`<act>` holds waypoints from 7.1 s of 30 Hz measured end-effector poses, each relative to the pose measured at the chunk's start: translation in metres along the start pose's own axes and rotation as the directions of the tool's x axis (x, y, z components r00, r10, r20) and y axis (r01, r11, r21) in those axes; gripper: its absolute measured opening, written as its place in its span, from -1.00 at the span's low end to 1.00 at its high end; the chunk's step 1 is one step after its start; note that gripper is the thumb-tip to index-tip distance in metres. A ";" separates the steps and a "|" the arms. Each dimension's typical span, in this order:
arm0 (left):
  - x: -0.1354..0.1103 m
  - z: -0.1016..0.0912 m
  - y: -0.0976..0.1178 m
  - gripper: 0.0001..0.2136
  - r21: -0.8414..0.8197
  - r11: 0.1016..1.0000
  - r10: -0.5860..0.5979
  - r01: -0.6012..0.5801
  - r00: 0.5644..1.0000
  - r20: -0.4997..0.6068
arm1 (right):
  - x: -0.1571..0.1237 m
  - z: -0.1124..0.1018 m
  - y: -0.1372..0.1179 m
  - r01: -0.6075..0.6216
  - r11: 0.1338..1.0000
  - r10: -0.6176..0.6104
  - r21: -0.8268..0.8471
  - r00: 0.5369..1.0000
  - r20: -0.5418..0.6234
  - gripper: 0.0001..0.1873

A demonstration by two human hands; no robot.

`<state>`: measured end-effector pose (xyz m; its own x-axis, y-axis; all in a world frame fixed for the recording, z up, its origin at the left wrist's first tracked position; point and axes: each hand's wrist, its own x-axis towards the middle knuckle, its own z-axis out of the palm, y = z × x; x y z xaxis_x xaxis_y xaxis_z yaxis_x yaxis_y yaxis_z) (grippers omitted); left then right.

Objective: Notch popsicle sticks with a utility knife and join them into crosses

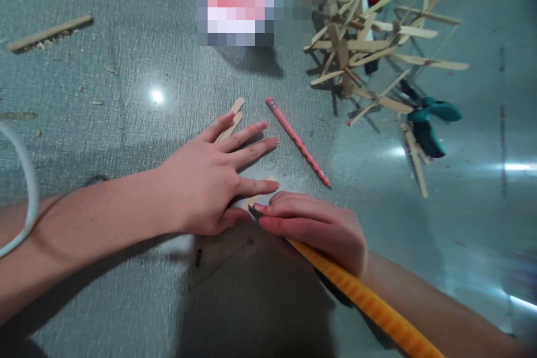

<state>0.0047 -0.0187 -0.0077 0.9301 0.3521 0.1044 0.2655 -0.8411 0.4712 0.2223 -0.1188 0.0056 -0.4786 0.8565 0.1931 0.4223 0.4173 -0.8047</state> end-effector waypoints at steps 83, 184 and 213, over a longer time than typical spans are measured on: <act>-0.008 -0.014 0.006 -0.80 -0.123 0.992 0.036 -0.041 0.999 -0.038 | -0.007 -0.013 0.009 -0.020 0.985 0.047 0.170 0.986 -0.158 -0.75; 0.007 -0.005 0.019 -0.83 -0.161 0.955 -0.245 0.250 0.968 0.048 | -0.009 -0.001 0.004 -0.027 0.994 0.029 0.109 0.999 -0.015 -0.83; 0.008 -0.005 0.020 -0.83 -0.158 0.944 -0.279 0.291 0.956 0.092 | -0.008 0.003 0.003 -0.001 0.995 0.006 0.096 0.999 -0.049 -0.85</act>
<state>0.0160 -0.0305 0.0069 0.8382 0.5337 -0.1125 0.4810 -0.6261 0.6137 0.2255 -0.1253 -0.0002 -0.4376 0.8728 0.2161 0.3467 0.3855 -0.8551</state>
